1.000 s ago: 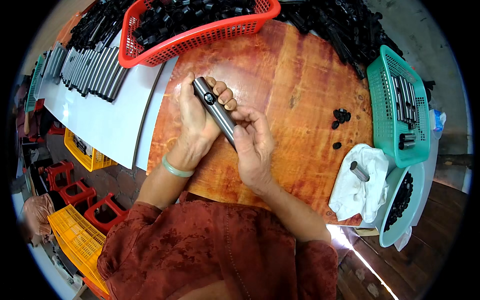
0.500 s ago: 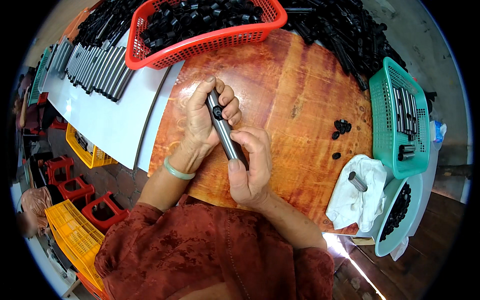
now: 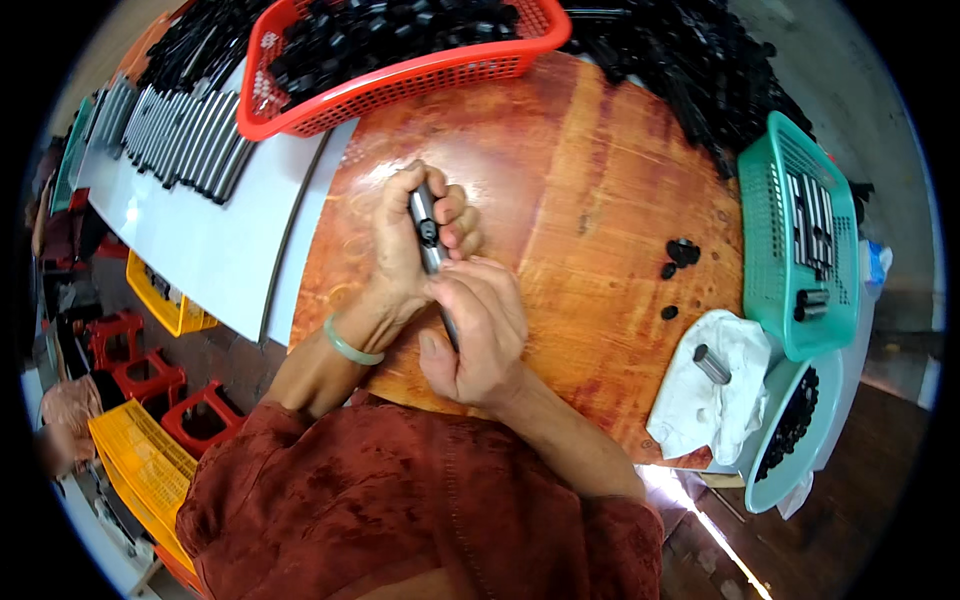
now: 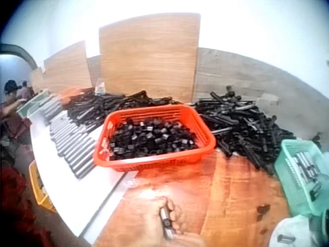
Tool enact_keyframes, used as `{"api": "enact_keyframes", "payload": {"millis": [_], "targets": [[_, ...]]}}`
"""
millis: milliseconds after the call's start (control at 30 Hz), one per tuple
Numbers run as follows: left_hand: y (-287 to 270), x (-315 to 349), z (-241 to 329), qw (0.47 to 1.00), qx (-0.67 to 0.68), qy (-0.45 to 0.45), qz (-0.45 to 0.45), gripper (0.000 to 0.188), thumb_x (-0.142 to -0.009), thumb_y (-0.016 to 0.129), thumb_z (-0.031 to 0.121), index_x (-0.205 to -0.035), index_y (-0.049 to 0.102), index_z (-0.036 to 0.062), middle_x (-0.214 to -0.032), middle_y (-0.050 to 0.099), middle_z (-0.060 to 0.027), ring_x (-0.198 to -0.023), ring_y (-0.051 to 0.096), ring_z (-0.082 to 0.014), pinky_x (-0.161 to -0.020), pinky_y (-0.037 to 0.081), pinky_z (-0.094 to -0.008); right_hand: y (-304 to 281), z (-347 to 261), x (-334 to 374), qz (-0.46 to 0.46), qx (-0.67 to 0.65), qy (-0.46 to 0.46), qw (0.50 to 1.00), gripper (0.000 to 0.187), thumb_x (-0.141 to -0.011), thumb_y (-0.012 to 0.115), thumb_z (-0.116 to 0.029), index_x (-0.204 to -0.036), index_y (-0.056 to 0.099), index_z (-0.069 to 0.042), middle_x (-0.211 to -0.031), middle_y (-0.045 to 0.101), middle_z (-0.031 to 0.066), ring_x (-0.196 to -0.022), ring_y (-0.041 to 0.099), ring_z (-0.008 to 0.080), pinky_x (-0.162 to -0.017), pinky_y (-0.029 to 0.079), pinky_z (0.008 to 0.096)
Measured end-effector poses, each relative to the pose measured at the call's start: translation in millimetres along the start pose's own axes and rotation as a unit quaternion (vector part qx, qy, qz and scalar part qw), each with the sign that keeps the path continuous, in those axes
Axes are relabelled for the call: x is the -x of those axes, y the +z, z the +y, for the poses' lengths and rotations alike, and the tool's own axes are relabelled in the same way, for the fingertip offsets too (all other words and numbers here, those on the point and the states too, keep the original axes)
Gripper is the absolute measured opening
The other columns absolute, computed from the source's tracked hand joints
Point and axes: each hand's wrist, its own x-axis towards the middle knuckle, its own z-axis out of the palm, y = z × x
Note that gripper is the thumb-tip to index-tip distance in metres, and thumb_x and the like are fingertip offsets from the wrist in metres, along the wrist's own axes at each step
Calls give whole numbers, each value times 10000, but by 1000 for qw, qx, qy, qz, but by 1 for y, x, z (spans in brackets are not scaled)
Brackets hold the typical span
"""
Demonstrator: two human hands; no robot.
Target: The person assembles cylindrical metal rods with black plastic end caps at a workbench. They repeatedly pick up a rod, attach a cap, and place the assembled unit aside. The person also wipes the work surface with a white cloth between assemblies.
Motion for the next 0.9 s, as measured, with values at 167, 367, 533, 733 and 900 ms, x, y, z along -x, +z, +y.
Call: {"api": "enact_keyframes", "payload": {"millis": [167, 367, 533, 733, 900], "targets": [[5, -7, -1, 1000, -2, 28, 3, 328, -921, 466, 404, -752, 472, 122, -575, 398, 15, -466, 375, -96, -395, 338, -243, -2, 14, -6, 15, -6, -3, 1000, 252, -777, 600, -88, -979, 542, 51, -875, 602, 150, -819, 572, 298, -742, 456, 403], [19, 11, -23, 994, -88, 44, 42, 358, -956, 439, 409, -1019, 492, 61, -731, 504, -55, -641, 487, -134, -580, 433, -243, -13, 17, -12, 25, 108, 21, 994, 281, -693, 618, -39, -959, 548, 13, -886, 592, 121, -829, 546, 276, -759, 402, 370], [-4, 5, -17, 997, -42, -35, -56, 283, -960, 460, 321, -1058, 463, 56, -773, 502, -69, -672, 479, -167, -579, 436, -311, -58, 29, -18, -29, 168, 62, 983, 196, -757, 577, -54, -934, 576, 32, -878, 595, 154, -793, 573, 288, -724, 446, 387], [-4, 4, -15, 996, -27, -32, -76, 268, -965, 450, 307, -1059, 456, 56, -771, 490, -65, -657, 467, -168, -554, 428, -318, -150, 57, -13, -34, 477, 180, 860, 133, -792, 605, -67, -906, 622, -2, -846, 603, 151, -823, 591, 298, -727, 467, 404], [-4, 6, -16, 996, -37, -43, -68, 300, -958, 451, 331, -1056, 495, 51, -773, 476, -58, -654, 448, -164, -548, 415, -311, -176, 85, -1, -88, 540, 180, 818, 79, -757, 629, -42, -828, 633, -8, -811, 605, 147, -811, 585, 316, -687, 455, 423]]}}
